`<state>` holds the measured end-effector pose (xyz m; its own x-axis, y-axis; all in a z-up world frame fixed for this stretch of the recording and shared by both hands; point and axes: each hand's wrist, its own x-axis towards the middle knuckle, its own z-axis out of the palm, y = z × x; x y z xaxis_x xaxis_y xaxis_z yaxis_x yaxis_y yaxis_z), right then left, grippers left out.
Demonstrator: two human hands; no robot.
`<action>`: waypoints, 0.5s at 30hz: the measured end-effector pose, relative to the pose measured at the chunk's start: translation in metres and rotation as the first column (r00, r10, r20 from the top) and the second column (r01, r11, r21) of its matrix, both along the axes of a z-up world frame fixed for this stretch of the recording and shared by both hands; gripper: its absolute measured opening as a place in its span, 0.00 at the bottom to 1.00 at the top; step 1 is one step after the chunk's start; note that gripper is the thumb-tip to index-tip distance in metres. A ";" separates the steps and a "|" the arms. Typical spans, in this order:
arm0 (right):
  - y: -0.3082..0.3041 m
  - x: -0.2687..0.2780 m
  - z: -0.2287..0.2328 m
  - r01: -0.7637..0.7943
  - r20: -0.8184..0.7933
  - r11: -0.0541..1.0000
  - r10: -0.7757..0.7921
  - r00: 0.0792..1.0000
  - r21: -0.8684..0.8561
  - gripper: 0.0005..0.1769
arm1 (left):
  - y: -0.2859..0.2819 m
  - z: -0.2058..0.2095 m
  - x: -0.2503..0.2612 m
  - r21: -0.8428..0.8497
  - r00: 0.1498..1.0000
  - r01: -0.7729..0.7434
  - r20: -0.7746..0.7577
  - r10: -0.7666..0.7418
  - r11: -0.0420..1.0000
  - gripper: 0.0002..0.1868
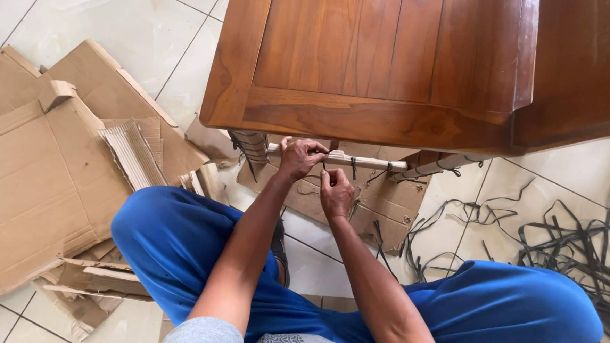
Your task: Securely wrapping wooden chair legs with protective cardboard and plastic strips.
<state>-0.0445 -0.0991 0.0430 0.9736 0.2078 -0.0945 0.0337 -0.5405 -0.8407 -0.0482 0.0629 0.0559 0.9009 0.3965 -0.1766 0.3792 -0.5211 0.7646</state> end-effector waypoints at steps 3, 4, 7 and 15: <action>-0.004 0.002 0.018 0.003 0.088 1.000 -0.004 0.996 0.005 0.07 | 0.000 -0.001 -0.001 0.016 1.000 0.024 0.016 -0.024 1.000 0.07; -0.005 0.004 0.020 0.001 0.147 1.000 -0.002 0.989 0.004 0.06 | -0.001 -0.002 -0.001 0.026 1.000 0.023 0.006 -0.023 0.999 0.07; -0.009 0.009 0.032 -0.036 0.270 0.999 0.030 0.963 0.015 0.04 | -0.003 0.001 -0.002 0.039 1.000 0.028 0.004 -0.028 0.999 0.08; -0.003 0.010 0.055 -0.124 0.480 0.992 0.127 0.868 -0.039 0.05 | -0.001 -0.001 -0.003 0.064 1.000 0.028 0.004 -0.028 0.998 0.06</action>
